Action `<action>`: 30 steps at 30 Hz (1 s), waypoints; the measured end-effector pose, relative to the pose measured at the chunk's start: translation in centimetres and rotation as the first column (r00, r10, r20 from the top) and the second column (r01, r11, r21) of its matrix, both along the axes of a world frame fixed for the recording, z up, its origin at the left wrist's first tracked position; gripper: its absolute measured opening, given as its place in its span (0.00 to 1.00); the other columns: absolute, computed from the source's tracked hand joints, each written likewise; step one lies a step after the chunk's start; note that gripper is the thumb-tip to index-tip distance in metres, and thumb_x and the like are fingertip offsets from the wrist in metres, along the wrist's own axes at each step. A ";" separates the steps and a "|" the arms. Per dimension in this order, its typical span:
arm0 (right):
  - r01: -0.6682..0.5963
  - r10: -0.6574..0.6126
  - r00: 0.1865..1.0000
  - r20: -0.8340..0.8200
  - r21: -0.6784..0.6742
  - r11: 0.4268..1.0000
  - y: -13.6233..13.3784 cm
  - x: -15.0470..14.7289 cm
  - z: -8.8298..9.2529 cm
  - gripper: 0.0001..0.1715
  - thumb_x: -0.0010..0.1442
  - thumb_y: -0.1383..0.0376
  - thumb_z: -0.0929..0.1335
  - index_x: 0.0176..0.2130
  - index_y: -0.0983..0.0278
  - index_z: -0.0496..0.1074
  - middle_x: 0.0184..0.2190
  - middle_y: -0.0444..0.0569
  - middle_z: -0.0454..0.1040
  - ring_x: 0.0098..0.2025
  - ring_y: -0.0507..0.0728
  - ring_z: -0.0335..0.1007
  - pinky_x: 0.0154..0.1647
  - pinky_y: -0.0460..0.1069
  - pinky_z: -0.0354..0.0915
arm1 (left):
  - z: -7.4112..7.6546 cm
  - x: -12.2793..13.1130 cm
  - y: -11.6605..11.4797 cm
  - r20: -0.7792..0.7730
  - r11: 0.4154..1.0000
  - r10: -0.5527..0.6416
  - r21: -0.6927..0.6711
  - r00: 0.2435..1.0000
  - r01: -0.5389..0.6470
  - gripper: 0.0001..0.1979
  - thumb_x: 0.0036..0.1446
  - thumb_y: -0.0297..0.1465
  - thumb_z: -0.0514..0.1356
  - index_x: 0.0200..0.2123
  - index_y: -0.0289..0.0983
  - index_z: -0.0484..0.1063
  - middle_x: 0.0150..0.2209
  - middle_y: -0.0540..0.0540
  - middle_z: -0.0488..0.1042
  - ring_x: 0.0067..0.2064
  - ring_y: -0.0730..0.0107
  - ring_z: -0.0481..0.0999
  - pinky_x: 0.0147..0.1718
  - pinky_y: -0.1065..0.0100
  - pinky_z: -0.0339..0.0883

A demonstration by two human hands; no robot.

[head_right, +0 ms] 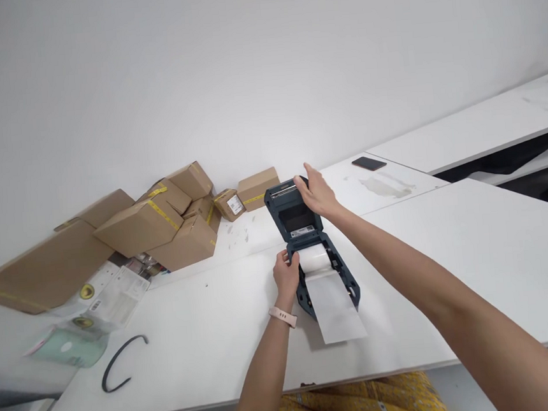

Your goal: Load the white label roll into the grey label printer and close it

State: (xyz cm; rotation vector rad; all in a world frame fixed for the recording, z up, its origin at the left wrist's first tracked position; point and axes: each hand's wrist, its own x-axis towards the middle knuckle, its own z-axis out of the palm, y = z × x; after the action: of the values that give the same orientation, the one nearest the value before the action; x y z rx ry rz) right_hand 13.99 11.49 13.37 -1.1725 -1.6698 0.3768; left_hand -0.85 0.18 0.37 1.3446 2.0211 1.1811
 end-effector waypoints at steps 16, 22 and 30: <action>-0.292 0.371 0.413 0.832 -0.265 0.919 -4.8 0.0 -10.9 0.46 0.44 0.69 0.73 0.61 0.65 0.63 0.51 0.61 0.73 0.53 0.69 0.68 0.57 0.61 0.55 | 0.6 0.6 0.1 -0.252 0.996 0.001 -0.090 0.968 -0.024 0.19 0.64 0.36 0.50 0.50 0.35 0.74 0.46 0.34 0.79 0.50 0.49 0.77 0.48 0.57 0.64; -0.279 0.339 0.404 0.850 -0.239 0.930 -5.0 -0.8 -10.6 0.42 0.44 0.70 0.72 0.59 0.66 0.64 0.50 0.63 0.70 0.51 0.69 0.68 0.53 0.60 0.56 | 0.5 0.7 0.0 -0.235 0.995 0.011 -0.098 0.972 -0.035 0.19 0.65 0.37 0.49 0.51 0.36 0.73 0.47 0.34 0.78 0.51 0.50 0.76 0.49 0.58 0.64; -0.289 0.357 0.414 0.838 -0.251 0.924 -4.9 -0.4 -9.7 0.39 0.41 0.67 0.72 0.55 0.64 0.67 0.49 0.61 0.68 0.52 0.70 0.63 0.47 0.60 0.59 | -0.1 0.4 -0.1 -0.127 0.998 -0.018 -0.063 0.992 0.010 0.24 0.66 0.39 0.46 0.59 0.35 0.65 0.57 0.35 0.71 0.58 0.52 0.70 0.54 0.58 0.62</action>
State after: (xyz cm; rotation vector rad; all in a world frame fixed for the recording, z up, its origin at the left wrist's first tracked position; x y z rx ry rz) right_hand 13.63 6.63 3.68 -1.1463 -2.8602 0.0182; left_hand -0.40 0.05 0.30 1.4337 2.1150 1.0409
